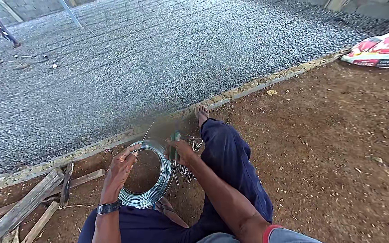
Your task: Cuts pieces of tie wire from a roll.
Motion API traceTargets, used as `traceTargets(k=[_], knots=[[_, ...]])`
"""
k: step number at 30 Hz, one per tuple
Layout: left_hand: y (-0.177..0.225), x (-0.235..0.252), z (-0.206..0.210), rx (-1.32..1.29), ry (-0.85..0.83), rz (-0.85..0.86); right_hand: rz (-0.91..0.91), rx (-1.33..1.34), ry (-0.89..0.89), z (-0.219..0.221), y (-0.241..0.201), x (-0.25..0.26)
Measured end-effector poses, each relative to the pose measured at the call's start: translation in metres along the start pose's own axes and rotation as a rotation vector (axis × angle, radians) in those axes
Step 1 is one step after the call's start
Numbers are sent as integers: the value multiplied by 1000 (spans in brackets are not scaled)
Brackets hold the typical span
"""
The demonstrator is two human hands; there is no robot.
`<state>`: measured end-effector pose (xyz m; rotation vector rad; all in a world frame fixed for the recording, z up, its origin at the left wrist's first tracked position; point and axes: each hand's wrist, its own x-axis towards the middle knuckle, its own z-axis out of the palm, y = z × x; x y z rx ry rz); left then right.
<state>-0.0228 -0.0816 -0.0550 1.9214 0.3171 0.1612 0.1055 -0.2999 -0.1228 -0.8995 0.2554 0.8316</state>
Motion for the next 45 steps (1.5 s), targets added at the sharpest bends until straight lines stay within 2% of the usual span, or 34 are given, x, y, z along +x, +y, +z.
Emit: traceTargets(k=[4,10,14,25,45], knots=[[-1,0,-1,0,5,-3,-48,-215,-66,3,-8,-13],[-1,-1,-7,-28,38,22,-126,-727,-155,9,-17,-32],[2,-3,-9,-25,53,25,-159,-963,-200,12,-16,-41],[-2,-1,-11,-40,54,35,-250,-1088,-335,4,-6,-34],[0,-4,-11,-6,46,28,-333,-1183,-337,4,-1,-33]])
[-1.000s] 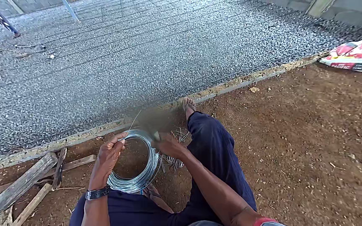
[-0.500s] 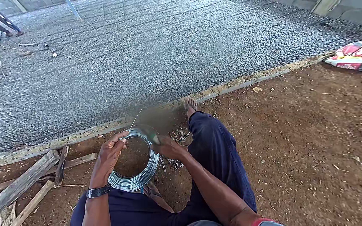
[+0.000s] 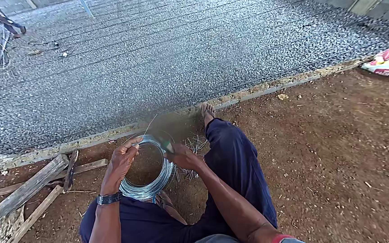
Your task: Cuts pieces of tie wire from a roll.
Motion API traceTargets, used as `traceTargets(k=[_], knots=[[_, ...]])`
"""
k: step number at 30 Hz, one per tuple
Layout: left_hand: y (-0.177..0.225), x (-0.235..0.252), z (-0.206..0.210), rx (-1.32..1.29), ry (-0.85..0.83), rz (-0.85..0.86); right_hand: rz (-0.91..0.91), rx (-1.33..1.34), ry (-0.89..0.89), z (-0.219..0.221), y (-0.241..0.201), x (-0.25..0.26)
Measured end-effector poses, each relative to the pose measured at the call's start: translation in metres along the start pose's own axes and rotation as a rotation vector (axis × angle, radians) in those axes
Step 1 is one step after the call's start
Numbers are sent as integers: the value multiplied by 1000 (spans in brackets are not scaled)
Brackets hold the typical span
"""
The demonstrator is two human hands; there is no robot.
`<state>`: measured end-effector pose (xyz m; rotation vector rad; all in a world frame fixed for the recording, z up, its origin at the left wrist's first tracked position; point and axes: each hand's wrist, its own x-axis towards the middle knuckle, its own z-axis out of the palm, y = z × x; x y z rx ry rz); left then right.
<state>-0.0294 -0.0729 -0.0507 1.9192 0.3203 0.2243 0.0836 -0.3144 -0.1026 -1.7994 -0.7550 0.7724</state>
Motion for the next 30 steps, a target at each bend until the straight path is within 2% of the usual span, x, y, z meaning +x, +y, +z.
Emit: traceTargets(k=[30], knots=[[1,0,0,11,-9,23,-14,-12,-3,4,2,2]])
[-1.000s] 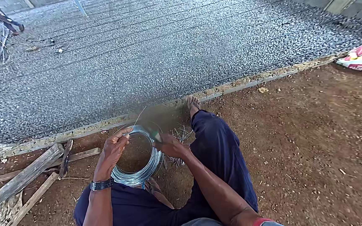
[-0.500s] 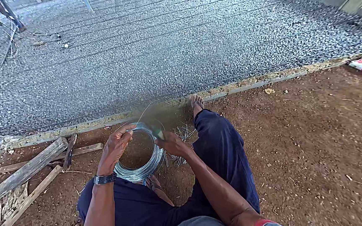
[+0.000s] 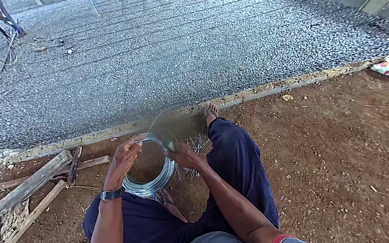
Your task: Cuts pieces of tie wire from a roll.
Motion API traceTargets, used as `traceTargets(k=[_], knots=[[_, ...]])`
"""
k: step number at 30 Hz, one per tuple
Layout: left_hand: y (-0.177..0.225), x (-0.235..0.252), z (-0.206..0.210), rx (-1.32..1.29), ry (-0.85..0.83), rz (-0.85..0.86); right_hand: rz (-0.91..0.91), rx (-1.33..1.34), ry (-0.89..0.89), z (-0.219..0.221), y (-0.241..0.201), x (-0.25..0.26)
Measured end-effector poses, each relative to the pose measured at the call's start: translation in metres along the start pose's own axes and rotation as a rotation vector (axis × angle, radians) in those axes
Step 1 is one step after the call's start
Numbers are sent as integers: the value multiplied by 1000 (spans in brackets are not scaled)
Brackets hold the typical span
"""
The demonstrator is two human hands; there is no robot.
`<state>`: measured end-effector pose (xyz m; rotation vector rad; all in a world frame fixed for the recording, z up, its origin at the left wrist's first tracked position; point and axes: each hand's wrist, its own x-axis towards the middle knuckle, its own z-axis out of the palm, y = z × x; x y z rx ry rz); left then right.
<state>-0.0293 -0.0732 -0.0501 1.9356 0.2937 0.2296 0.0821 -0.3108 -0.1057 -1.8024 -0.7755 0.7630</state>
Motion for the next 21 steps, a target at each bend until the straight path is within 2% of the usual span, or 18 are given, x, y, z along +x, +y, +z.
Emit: traceTargets(k=[21], knots=[[0,0,1,-21,-13,11,-27,-10,-20,1,-1,-1]])
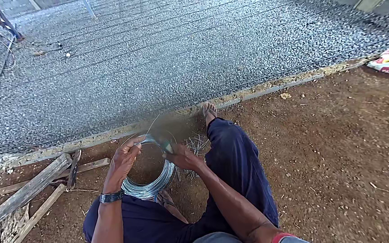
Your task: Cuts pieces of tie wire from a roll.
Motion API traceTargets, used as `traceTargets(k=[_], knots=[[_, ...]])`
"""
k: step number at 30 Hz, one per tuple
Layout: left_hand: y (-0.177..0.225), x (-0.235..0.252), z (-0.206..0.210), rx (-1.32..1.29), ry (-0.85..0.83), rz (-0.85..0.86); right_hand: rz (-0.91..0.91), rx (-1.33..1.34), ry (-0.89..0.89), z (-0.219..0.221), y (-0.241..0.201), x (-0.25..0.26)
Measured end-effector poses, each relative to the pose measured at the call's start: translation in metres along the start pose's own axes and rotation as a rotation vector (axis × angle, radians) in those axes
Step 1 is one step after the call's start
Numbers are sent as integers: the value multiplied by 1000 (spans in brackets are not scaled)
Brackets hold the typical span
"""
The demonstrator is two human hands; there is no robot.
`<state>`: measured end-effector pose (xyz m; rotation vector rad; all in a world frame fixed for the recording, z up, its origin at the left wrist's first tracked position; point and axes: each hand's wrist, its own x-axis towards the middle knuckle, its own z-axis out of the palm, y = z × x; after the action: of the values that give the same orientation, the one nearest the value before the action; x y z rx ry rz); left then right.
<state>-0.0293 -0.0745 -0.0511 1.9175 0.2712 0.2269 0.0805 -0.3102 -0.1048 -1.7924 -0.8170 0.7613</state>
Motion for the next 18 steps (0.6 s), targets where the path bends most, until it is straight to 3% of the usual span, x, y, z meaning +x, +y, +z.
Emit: traceTargets(k=[18], knots=[[3,-2,0,16,2,19,-4,-55,0,3,-2,0]])
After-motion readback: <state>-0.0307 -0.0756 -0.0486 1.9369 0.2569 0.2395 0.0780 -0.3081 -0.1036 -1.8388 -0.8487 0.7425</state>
